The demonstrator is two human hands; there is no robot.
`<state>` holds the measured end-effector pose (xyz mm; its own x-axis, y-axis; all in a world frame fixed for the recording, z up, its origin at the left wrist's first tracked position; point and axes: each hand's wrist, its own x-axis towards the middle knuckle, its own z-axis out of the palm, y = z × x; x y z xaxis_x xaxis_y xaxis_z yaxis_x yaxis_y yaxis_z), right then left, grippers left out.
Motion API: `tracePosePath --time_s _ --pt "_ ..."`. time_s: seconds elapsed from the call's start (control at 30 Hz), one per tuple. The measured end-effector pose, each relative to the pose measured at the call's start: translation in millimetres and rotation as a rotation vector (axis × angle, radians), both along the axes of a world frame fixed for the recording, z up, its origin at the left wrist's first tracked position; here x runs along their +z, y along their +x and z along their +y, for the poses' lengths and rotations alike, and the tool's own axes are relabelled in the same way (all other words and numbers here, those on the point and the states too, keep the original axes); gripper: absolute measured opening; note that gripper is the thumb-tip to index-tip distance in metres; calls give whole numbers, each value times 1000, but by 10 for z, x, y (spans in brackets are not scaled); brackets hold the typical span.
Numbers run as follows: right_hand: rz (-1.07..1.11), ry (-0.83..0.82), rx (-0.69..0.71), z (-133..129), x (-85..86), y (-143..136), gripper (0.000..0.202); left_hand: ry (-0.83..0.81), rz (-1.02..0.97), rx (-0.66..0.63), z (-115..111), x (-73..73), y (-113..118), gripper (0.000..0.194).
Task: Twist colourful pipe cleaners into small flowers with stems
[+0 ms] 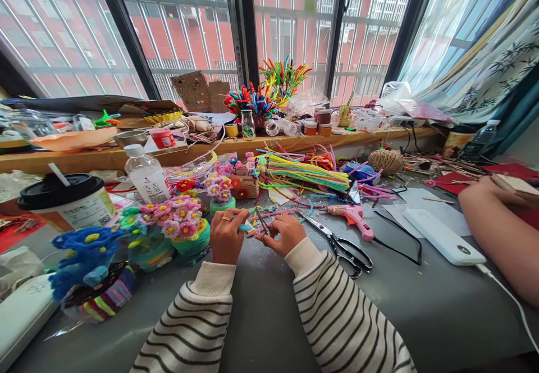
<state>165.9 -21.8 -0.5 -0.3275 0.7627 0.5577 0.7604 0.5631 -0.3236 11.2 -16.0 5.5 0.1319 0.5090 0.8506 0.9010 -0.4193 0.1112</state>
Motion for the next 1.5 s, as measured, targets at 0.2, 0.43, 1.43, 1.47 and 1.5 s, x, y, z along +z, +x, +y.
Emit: tracePosePath --time_s 0.2,0.43,1.43,1.47,1.5 --pt "-3 1 -2 0 0 6 35 28 28 21 -6 17 13 18" --pt "-12 -4 -2 -8 14 6 34 23 74 40 -23 21 3 22" --pt "56 124 12 44 -33 47 25 25 82 73 -69 64 23 22" --pt "54 127 7 46 -37 46 25 25 89 79 -71 67 23 22" --pt "53 127 5 48 -41 45 24 26 95 84 -71 68 24 21"
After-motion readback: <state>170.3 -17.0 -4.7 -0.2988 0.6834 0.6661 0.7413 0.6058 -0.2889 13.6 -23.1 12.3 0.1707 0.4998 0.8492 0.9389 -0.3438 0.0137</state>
